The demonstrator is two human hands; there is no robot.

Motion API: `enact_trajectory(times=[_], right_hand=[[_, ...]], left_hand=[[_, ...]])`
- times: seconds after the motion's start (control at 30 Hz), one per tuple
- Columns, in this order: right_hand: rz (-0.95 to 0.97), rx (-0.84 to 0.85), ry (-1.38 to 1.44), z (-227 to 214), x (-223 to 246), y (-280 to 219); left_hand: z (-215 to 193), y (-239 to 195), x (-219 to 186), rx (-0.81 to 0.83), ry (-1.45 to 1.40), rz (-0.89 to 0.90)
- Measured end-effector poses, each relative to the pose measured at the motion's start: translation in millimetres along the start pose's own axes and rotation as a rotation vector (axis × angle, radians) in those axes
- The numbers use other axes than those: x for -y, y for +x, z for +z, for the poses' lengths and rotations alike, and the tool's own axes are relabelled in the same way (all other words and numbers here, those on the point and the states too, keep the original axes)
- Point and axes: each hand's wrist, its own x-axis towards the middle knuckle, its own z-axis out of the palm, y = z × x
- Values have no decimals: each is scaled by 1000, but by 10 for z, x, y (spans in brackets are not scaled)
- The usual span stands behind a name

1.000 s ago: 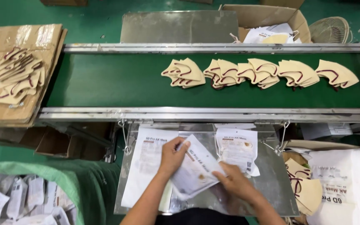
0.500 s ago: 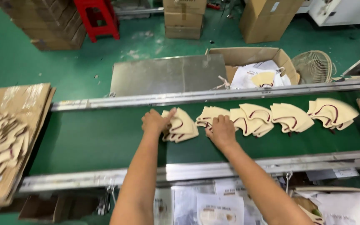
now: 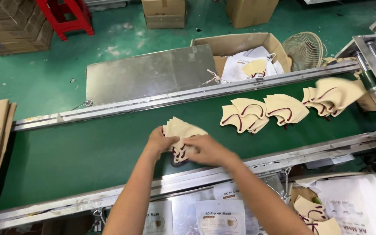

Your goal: The person picks up stacks of face masks from a conveyor belt, inserts them into plastic pouches, and stacks the completed packages on the workbench.

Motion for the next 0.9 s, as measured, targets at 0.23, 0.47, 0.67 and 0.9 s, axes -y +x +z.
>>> enact_trajectory(times=[0.23,0.47,0.67,0.9], right_hand=[[383,-67,-375,-644,-200,-137],[173,-48,-447,-108,-69,239],[182,-332,-268,264,122,504],[-65,164,255,445,397,300]], left_hand=[[-115,-302,73,-81,-117,4],[-479,-632,54,-215,4,12],[-645,-723,150,-246,-7,-22],[-607,-694,224,-274,31,68]])
